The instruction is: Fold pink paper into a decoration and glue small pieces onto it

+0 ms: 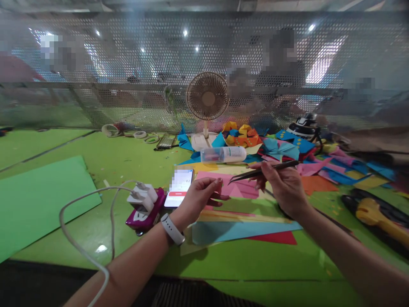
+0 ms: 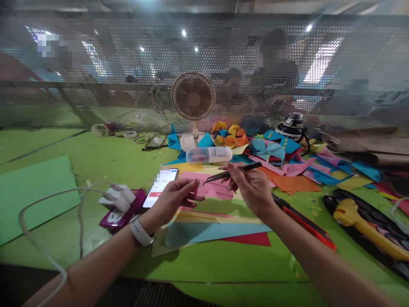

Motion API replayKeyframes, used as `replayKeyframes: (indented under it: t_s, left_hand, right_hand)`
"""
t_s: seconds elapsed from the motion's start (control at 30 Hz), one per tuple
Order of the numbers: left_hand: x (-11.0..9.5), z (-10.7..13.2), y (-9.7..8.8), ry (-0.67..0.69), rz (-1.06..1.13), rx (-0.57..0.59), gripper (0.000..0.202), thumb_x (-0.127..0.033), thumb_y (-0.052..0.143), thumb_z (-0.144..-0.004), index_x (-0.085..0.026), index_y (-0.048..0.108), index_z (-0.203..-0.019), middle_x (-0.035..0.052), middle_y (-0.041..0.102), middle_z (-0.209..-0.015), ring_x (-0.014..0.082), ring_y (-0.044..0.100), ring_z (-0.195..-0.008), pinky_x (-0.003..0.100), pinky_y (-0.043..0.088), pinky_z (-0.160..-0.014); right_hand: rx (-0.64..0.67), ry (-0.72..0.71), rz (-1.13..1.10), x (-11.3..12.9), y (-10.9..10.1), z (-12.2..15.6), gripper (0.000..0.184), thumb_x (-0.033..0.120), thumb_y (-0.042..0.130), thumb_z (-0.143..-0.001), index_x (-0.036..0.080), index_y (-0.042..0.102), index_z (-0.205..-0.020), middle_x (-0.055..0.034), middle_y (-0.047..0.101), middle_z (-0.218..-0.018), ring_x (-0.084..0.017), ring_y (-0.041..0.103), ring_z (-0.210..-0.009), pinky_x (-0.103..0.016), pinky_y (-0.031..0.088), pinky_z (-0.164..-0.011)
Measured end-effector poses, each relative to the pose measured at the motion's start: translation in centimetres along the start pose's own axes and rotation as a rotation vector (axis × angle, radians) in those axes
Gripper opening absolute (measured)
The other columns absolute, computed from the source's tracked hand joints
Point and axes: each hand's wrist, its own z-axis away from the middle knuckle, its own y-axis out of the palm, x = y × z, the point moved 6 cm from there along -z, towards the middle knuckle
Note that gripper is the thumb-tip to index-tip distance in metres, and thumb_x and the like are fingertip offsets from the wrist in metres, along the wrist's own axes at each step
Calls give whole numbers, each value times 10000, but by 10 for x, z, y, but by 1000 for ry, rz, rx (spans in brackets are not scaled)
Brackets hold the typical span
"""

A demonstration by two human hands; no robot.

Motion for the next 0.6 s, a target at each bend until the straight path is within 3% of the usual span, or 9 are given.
replayKeyframes:
  t_s: [0.13, 0.6]
  left_hand:
    - [0, 0, 0, 1, 0, -4, 301, -434, 652, -735, -153, 549, -764, -24, 532, -675, 174, 675, -710, 189, 477, -501]
    - [-2, 3, 7, -2, -49, 14, 302, -428, 660, -727, -140, 587, -781, -14, 558, -682, 176, 672, -672, 227, 514, -515]
  right_hand:
    - [-13, 2, -3, -1, 3, 1, 271, 419, 561, -822, 174, 650, -750, -28, 661, -622, -134, 605, -482, -248, 513, -448]
    - [-34, 28, -29, -6, 2, -1, 249, 415, 568, -820, 166, 584, -809, -11, 652, -587, -118, 597, -450, -212, 508, -429]
